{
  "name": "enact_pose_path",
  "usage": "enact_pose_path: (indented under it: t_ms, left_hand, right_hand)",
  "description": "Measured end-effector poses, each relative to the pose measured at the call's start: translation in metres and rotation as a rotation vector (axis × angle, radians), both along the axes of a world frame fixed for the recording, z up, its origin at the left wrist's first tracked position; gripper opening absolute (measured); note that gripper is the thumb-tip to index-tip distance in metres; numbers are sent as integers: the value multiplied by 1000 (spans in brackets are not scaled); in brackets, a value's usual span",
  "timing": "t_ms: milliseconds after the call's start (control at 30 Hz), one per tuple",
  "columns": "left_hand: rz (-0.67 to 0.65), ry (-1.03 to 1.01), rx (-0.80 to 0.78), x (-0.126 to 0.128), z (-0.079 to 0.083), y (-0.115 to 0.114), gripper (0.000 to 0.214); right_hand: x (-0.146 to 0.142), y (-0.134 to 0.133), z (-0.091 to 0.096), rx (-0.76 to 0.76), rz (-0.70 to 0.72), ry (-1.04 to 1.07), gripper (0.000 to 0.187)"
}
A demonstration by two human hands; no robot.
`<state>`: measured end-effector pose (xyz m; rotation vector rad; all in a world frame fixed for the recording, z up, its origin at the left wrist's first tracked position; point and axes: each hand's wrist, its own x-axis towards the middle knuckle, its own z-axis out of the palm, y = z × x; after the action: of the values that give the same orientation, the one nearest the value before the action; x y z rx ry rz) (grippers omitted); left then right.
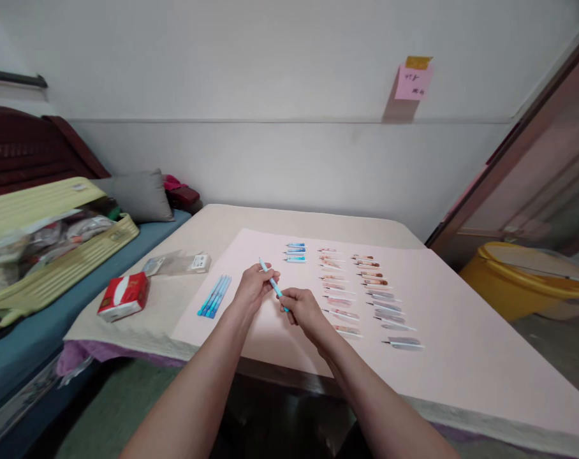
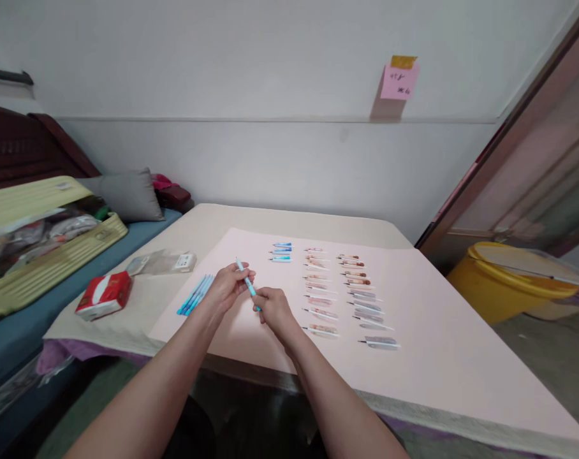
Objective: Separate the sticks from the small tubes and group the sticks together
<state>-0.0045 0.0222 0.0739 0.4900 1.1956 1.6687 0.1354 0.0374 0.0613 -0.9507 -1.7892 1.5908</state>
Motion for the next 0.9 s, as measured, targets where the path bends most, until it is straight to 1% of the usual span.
enact_pose_path:
  t_ms: [100, 167, 200, 267, 333, 400, 467, 500, 533, 567, 633, 700, 733, 767, 833, 900]
  left_hand:
    - [29, 62, -42, 1, -2, 0, 23]
    - [74, 137, -79, 0, -4, 1, 23]
    - [89, 156, -89, -1, -5, 1, 23]
    - [77, 137, -80, -3, -6, 2, 20]
    - [27, 67, -37, -6, -5, 2, 15]
    - [-35, -12, 14, -7, -4, 1, 16]
    - [-90, -67, 42, -7, -2, 1, 19]
    - [-105, -81, 41, -7, -2, 0, 20]
    - [-104, -79, 27, -6, -2, 1, 19]
    - [-86, -60, 5, -6, -2, 1, 19]
    - [-23, 16, -41, -6, -4, 2, 21]
    - [30, 105, -61, -7, -6, 3, 26]
    - [44, 138, -62, -7, -6, 3, 27]
    - [46, 157, -61, -7, -6, 3, 27]
    - [39, 165, -59, -7, -6, 3, 27]
    - [31, 157, -58, -6, -4, 2, 27]
  right_hand:
    - [1, 0, 0, 183, -46, -99, 17]
    - [0, -1, 0, 225, -51, -111, 19]
    - [-1, -1, 0, 203, -45, -97, 19]
    - [-1, -2, 1, 77, -26, -18, 17]
    - [0, -2, 2, -132, 13, 110, 12]
    - [2, -1, 2, -329, 77, 244, 19]
    - [4, 0, 1, -426, 128, 318, 27]
    - [5, 1, 1, -427, 130, 323, 28]
    - [5, 2, 0, -394, 113, 306, 26]
    - [5, 3, 0, -330, 83, 265, 22]
    - [4, 3, -1, -138, 15, 153, 15]
    - [4, 3, -1, 24, -24, 62, 17]
    - [3, 3, -1, 48, -29, 45, 18]
    - [3, 2, 0, 25, -27, 55, 17]
    - [3, 1, 1, -102, -8, 123, 13]
    - [3, 1, 3, -198, -3, 189, 16]
